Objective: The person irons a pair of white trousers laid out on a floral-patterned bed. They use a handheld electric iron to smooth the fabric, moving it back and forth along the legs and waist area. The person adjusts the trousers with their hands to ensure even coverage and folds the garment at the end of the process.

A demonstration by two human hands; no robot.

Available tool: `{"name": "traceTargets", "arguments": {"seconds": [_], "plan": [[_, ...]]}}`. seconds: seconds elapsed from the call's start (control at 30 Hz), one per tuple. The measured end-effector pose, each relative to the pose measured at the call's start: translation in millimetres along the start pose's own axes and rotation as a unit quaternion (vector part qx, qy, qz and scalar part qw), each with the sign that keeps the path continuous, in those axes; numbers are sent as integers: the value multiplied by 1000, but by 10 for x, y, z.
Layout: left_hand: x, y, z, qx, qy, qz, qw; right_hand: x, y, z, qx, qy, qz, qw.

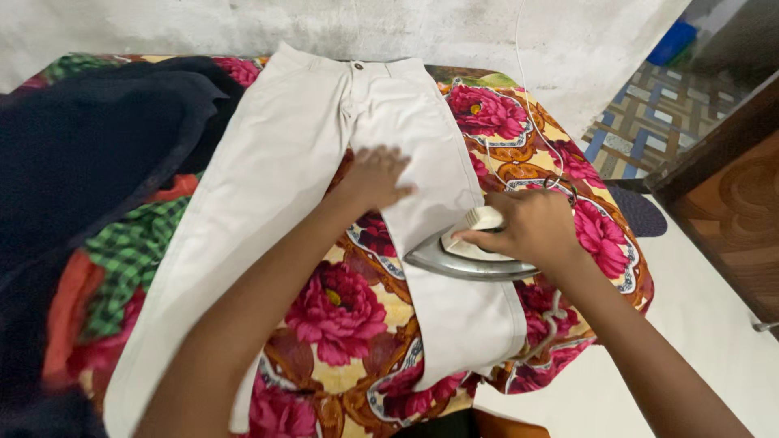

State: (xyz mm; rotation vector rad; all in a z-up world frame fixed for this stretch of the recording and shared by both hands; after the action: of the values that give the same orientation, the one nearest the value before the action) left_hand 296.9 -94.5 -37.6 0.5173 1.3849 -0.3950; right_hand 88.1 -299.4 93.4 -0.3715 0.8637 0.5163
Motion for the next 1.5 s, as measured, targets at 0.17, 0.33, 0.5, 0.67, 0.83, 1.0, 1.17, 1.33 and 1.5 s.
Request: {"name": "traceTargets", "arguments": {"seconds": [0.17,0.33,0.5,0.67,0.83,1.0,1.17,1.33,1.5], "plan": [[-230,-375,-976,79,77,-43,993,-56,106,-26,48,34,-26,998],[-327,-508,-1565,101,10,-49,994,-302,328,-282,-6,7,0,1000],[-395,-674,-1894,94,-131,-65,985,-527,580,-546,0,13,33,999],[-445,-659,-1924,96,-169,-88,977,-570,739,-637,39,8,-34,999],[-383,-606,-1873,67,-171,-141,973,-365,762,-377,152,40,-117,981],[-387,-563,-1884,57,-181,-163,968,-148,677,-81,250,80,-137,955],[-412,-597,-1867,82,-183,-113,973,-194,914,-367,178,46,-141,973],[-442,-604,-1943,85,-182,-125,972,-590,870,-435,168,202,36,964],[-487,-607,-1952,80,-185,-138,970,-962,752,-598,278,260,133,915]]}}
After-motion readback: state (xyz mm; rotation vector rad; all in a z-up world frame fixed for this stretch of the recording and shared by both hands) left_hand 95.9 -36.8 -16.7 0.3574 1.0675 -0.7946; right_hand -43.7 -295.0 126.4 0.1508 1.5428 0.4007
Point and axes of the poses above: each hand's wrist, its own z-axis towards the middle knuckle, its own x-axis out of the palm, y = z × x, the point moved 3 cm from there along z, towards the middle knuckle, and after that the axes turned 11 degrees about z, right-handed, at the moved point
